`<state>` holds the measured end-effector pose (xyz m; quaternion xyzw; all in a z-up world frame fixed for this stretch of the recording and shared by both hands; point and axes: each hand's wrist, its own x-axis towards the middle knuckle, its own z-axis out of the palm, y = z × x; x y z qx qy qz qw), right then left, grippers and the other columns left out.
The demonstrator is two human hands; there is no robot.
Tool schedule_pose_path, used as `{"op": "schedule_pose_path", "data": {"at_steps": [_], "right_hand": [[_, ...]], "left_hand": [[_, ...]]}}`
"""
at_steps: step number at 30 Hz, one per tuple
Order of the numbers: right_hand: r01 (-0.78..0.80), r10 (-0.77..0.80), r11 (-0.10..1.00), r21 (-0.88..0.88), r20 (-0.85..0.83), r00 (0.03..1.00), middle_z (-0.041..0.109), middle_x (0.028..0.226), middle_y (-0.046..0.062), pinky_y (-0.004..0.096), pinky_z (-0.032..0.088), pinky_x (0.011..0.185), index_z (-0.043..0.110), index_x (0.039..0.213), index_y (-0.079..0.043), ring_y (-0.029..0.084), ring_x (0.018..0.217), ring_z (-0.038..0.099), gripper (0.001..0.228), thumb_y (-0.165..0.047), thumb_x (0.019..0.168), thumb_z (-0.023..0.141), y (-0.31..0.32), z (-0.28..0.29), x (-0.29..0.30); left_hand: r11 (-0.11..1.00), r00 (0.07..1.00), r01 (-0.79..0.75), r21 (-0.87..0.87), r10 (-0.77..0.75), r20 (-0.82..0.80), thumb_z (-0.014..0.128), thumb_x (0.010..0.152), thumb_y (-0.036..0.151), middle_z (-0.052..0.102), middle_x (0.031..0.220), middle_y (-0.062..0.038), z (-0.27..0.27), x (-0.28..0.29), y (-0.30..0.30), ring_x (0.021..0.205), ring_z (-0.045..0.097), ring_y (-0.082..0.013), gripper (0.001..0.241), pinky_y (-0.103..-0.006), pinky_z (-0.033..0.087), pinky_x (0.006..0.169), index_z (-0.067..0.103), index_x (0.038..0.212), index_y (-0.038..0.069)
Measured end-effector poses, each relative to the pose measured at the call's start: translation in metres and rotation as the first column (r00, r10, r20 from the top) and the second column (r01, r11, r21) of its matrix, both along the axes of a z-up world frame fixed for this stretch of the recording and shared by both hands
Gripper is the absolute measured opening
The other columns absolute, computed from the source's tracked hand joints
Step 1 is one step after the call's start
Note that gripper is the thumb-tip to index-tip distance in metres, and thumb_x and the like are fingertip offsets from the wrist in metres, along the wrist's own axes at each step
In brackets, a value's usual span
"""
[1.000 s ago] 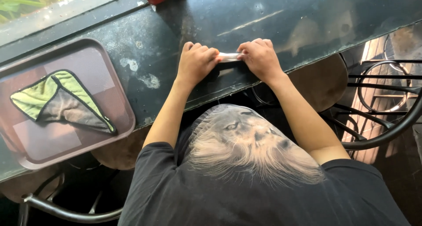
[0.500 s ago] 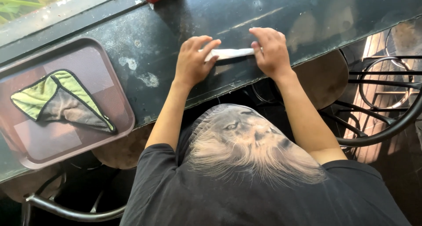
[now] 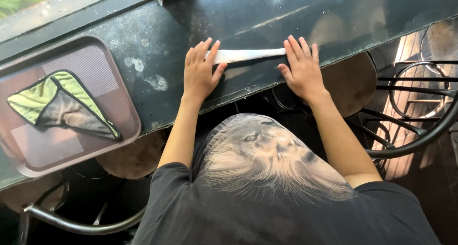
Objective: Folding paper napkins around cutlery and arranging them on a plate.
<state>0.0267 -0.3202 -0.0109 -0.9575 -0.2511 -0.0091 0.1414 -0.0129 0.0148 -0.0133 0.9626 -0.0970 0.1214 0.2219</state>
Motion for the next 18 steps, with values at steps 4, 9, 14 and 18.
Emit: {"op": "schedule_pose_path", "data": {"at_steps": [4,9,14,18], "right_hand": [[0.076,-0.077,0.973,0.216,-0.005,0.997,0.047,0.159,0.014,0.055,0.026,0.127,0.046,0.158,-0.004,0.034,0.15,0.041,0.054,-0.029,0.111,0.057,-0.003,0.004,0.003],[-0.015,-0.033,0.967,0.254,0.181,0.983,0.055,0.147,0.013,0.052,0.033,0.123,0.063,0.143,-0.008,0.036,0.143,0.046,0.04,-0.02,0.105,0.066,0.003,0.006,0.0],[-0.111,0.099,0.992,0.056,0.193,0.976,0.047,0.157,0.013,0.056,0.024,0.122,0.05,0.154,-0.005,0.035,0.148,0.04,0.06,-0.034,0.104,0.063,0.009,-0.006,-0.01],[-0.113,0.112,0.994,-0.001,0.117,0.987,0.035,0.167,0.013,0.057,0.017,0.125,0.033,0.162,-0.003,0.034,0.155,0.03,0.073,-0.045,0.106,0.054,0.014,-0.018,-0.014]], "left_hand": [[0.996,0.985,-0.082,0.043,0.074,0.157,0.067,0.102,0.043,0.045,0.154,-0.014,0.016,-0.006,-0.015,0.144,0.038,-0.0341,0.06,-0.0516,0.027,0.12,0.053,0.15,0.011],[0.977,0.97,0.143,0.161,-0.171,0.176,0.07,0.1,0.033,0.056,0.143,-0.003,0.019,0.002,-0.047,0.134,0.048,-0.0263,0.052,-0.0447,0.036,0.113,0.056,0.147,0.017],[0.963,0.966,0.214,0.167,-0.233,0.11,0.067,0.096,0.018,0.062,0.133,-0.002,0.004,0.037,-0.094,0.122,0.054,-0.025,0.05,-0.0418,0.042,0.1,0.059,0.145,0.012],[0.942,0.971,0.235,0.239,-0.236,-0.026,0.066,0.09,0.013,0.065,0.115,-0.004,0.006,0.061,-0.098,0.108,0.06,-0.0262,0.032,-0.0412,0.047,0.088,0.065,0.122,0.016]]}}
